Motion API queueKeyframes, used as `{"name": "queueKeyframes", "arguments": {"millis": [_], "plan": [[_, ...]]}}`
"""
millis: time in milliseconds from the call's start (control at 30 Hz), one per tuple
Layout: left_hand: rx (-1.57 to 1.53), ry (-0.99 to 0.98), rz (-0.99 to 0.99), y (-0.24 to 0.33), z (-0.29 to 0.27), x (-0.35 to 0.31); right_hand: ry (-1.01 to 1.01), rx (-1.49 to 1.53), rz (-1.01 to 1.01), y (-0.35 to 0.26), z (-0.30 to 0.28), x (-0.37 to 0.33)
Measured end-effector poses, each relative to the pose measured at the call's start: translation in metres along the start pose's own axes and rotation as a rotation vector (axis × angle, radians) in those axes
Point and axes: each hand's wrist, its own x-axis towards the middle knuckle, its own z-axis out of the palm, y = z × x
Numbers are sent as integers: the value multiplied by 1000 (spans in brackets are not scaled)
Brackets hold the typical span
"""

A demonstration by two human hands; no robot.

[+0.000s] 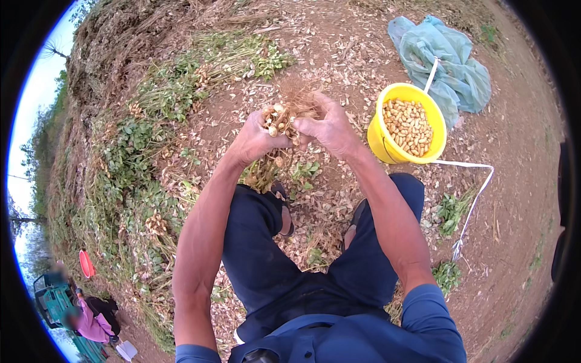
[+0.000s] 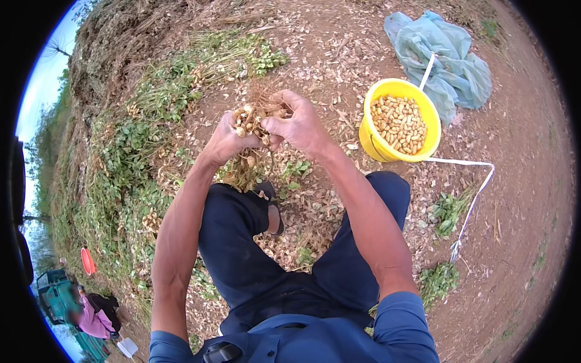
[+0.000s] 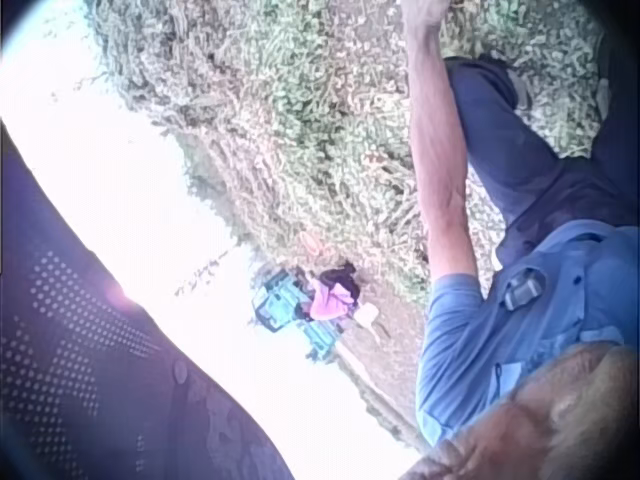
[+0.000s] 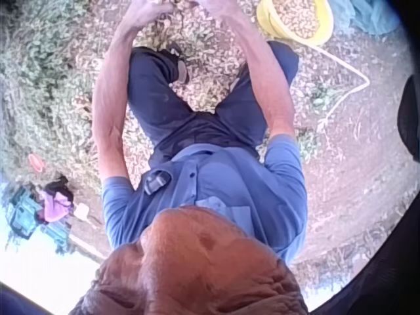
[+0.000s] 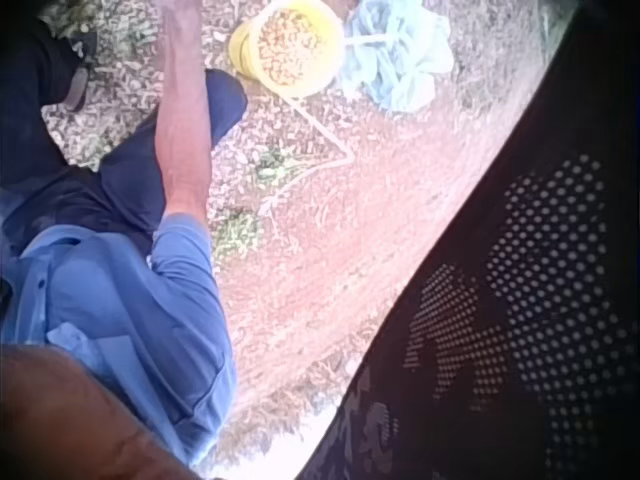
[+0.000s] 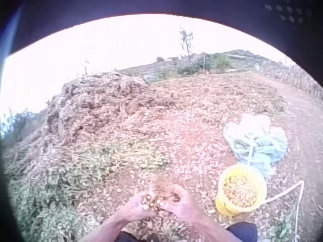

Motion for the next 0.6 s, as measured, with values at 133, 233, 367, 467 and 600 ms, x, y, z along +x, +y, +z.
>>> {"name": "queueKeyframes", "arguments": {"millis": [133, 233, 367, 467, 600], "plan": [[95, -24, -67, 10, -2, -2, -49, -60, -35, 2, -2, 3], [92, -14, -26, 11, 0, -4, -33, -230, -46, 1, 1, -3], [54, -16, 10, -3, 4, 3, 98, -555, -201, 10, 6, -1], [158, 26, 132, -4, 9, 13, 128, -457, -213, 2, 10, -4], [154, 117, 79, -9, 13, 18, 117, -523, -284, -2, 9, -1]]}}
